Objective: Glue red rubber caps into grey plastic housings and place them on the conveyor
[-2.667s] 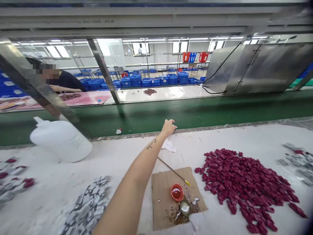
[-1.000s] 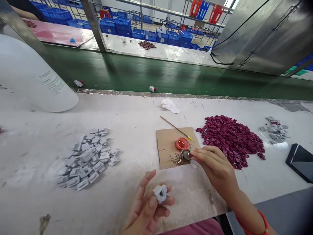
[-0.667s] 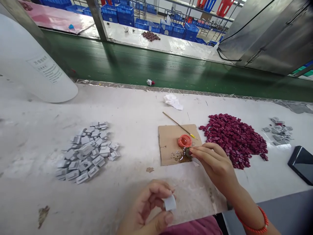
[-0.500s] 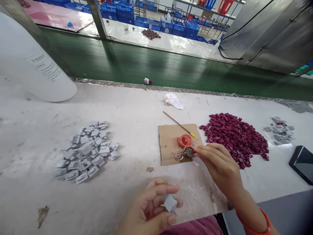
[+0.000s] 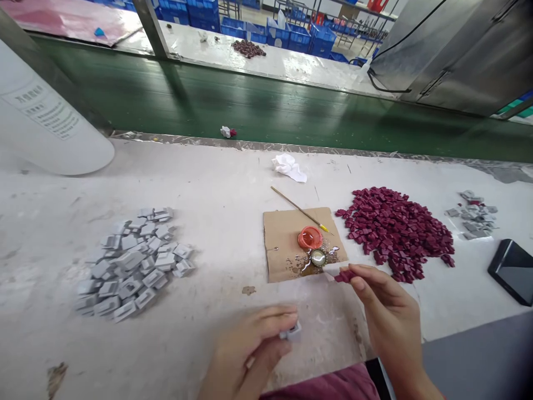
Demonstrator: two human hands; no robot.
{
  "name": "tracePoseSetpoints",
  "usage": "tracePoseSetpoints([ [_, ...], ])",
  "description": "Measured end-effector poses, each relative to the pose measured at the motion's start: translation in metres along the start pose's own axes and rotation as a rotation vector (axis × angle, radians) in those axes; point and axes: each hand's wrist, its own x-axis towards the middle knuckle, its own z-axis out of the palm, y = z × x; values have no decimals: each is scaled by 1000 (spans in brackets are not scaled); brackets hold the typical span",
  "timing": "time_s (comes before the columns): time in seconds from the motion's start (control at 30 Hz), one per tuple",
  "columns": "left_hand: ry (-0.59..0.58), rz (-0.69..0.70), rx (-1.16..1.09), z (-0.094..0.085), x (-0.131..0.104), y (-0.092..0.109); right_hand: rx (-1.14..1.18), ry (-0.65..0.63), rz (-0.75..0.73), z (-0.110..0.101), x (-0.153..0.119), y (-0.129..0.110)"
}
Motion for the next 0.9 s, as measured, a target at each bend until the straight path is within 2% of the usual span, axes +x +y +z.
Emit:
tracePoseSetpoints([
  [0.1, 59, 268, 307, -1, 4, -13, 48, 5, -7, 5, -13, -4],
  [0.27, 59, 445, 648, -5, 8, -29, 107, -95, -120, 14, -37, -8],
  [0.47, 116, 458, 684, -2, 8, -31, 65, -275, -249, 24, -49, -2],
  [0.77, 83, 513, 726, -4, 8, -35, -24, -385, -327, 24, -46, -4],
  [0.9, 84, 502, 728, -5, 7, -35, -20, -421, -285, 24, -44, -4],
])
